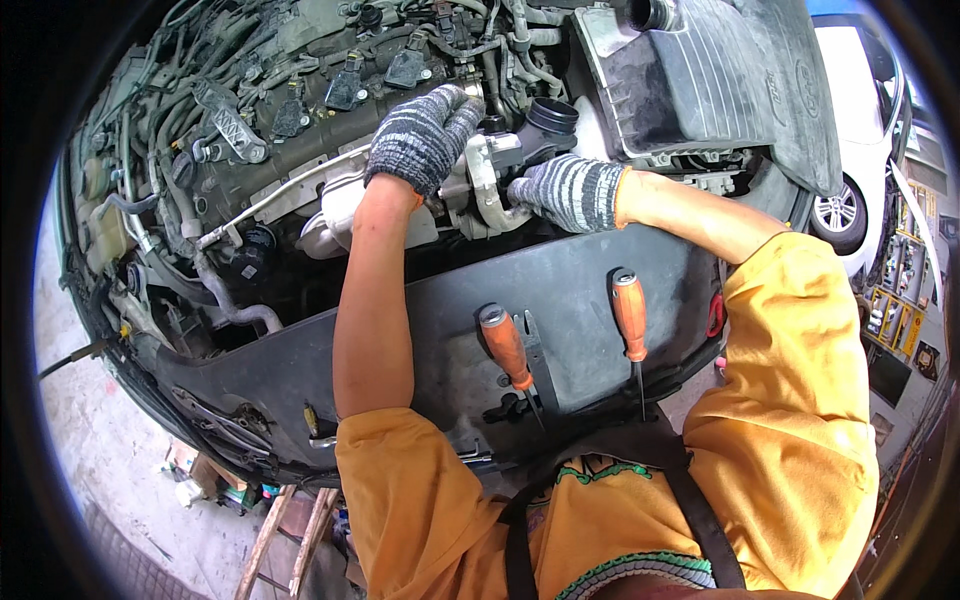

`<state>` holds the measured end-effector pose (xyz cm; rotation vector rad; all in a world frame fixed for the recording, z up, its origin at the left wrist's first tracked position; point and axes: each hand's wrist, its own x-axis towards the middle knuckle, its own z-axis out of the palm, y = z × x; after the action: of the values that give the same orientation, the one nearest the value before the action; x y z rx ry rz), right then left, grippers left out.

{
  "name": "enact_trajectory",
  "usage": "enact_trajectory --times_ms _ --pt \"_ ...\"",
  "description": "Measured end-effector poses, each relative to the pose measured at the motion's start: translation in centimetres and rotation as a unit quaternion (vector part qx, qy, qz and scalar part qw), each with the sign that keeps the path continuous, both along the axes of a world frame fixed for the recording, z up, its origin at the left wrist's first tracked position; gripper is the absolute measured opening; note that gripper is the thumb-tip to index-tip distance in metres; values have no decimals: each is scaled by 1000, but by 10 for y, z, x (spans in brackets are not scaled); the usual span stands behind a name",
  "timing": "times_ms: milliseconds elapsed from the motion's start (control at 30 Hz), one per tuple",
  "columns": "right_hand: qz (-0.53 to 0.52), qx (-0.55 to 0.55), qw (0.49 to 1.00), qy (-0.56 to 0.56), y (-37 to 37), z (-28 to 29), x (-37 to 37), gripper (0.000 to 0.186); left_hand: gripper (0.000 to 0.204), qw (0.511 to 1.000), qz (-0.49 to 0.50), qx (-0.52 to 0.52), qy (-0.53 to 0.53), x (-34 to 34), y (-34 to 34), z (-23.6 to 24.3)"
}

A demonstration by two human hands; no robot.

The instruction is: The person works on a car engine with the hood open, using both hands to manipulate and adjust components within the engine bay. The person repeatedly reaches into the engine compartment, handling hoses and metal parts while tools rest on the fender.

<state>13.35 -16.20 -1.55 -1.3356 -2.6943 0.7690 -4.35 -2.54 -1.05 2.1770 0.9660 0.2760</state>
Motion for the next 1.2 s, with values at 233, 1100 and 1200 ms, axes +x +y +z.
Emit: enact_trajectory --times_ms 233,1100,1200 --pt "14 5 998 53 2 -10 13 14 35 1000 -10 -1 -1 0 -2 2" --pt "-376 -98 910 142 1 -13 5 17 29 1000 -8 8 -10 0 -3 3" --pt "-403 -78 901 144 3 -15 5 17 29 1000 -8 7 -8 0 -3 1"
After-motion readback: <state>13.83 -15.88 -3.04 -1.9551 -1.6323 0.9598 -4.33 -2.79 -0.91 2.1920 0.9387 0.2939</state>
